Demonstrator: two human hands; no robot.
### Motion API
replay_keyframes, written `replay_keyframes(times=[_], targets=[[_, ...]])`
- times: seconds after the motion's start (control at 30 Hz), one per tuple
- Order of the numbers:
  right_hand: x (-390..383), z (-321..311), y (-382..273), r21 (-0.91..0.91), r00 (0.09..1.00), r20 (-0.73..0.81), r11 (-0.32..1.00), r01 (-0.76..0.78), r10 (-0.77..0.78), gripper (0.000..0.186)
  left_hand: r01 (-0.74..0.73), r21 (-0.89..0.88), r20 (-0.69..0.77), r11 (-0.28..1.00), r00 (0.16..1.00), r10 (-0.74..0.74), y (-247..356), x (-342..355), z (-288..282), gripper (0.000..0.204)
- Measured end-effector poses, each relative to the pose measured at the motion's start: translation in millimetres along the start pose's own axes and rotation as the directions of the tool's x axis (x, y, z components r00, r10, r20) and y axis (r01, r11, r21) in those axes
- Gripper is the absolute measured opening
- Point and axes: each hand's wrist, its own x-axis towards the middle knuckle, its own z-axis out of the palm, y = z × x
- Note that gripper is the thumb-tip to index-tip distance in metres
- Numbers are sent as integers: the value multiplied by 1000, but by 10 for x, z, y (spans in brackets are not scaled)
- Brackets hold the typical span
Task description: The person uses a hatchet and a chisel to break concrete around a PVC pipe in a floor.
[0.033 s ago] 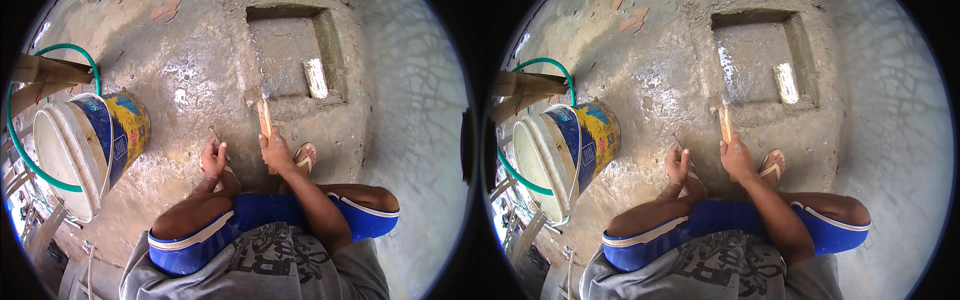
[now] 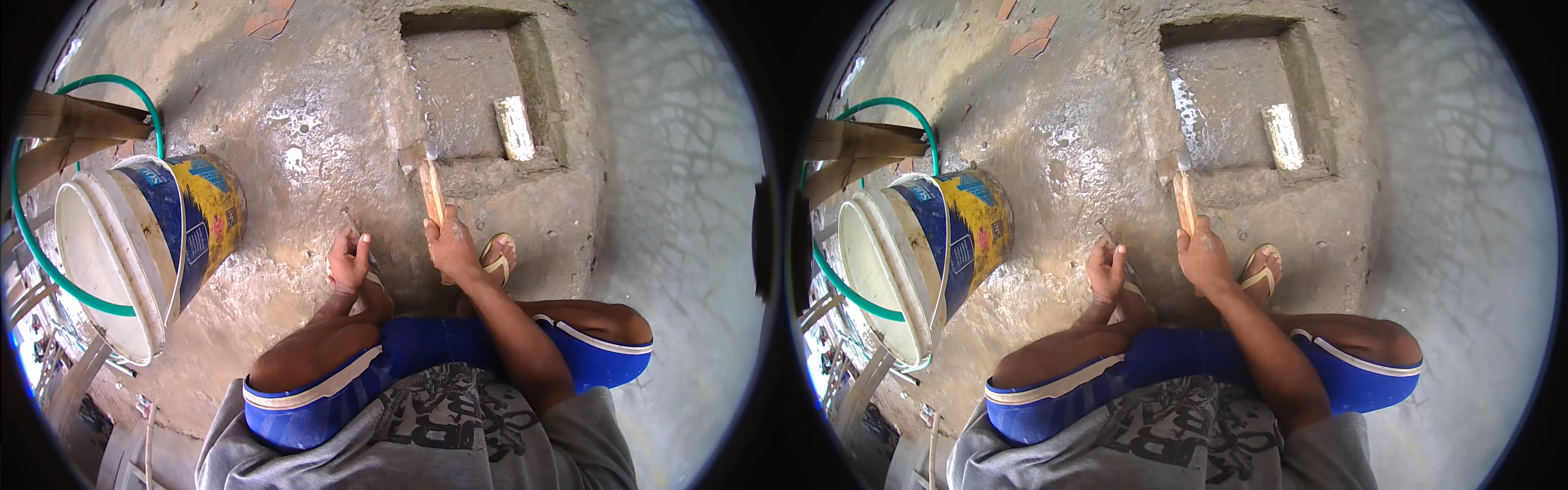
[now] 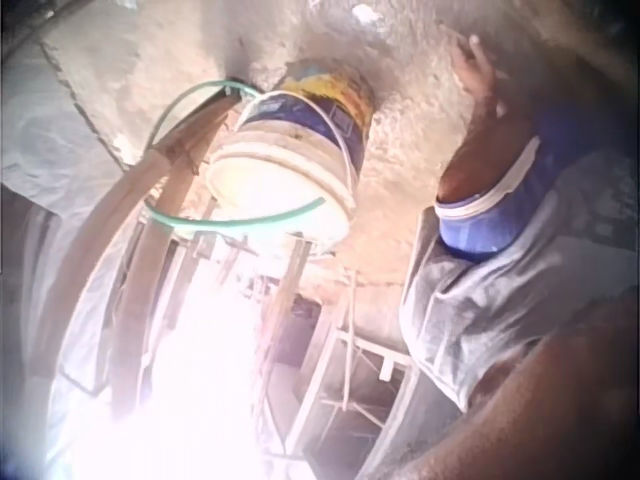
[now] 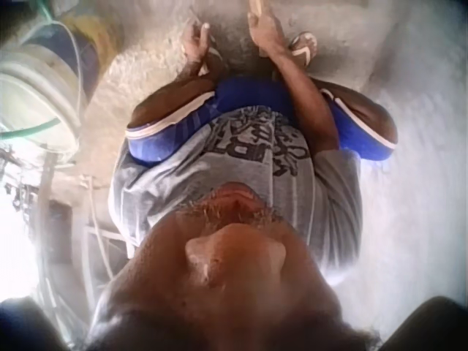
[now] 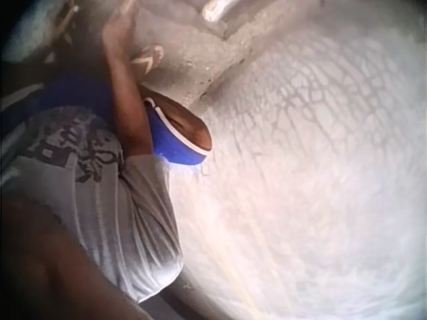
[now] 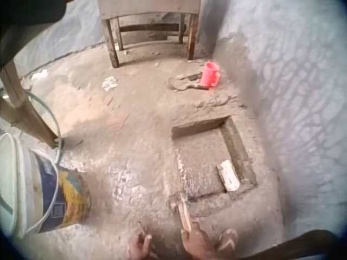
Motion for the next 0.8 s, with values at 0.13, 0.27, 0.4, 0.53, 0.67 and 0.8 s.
replay_keyframes(times=[0.13, 0.27, 0.4, 0.53, 0.67, 0.8], targets=[[-195, -172, -316, -7, 977, -142, 987, 162, -162, 34, 60, -106, -10, 993, 998, -62, -32, -33, -26, 33], [-207, -49, -148, -85, 953, -169, 967, 240, -251, 32, 63, -190, -1, 980, 998, -64, -20, 66, -23, 36], [-129, -218, -122, -130, 966, -121, 968, 213, -229, 32, 27, -62, 37, 998, 999, -25, 206, 371, -96, 34], [-403, -402, -135, -186, 979, -81, 968, 168, -185, 28, 15, -256, -47, 967, 998, -28, 486, 430, -139, 32], [-628, -285, 48, -227, 982, -41, 959, 168, -182, 24, 24, -251, 61, 968, 998, -9, 604, 451, -240, 28], [-580, -218, 54, -354, 984, -18, 922, 158, -176, 23, 335, -689, 489, 643, 870, 71, 1537, 884, -509, 26]])
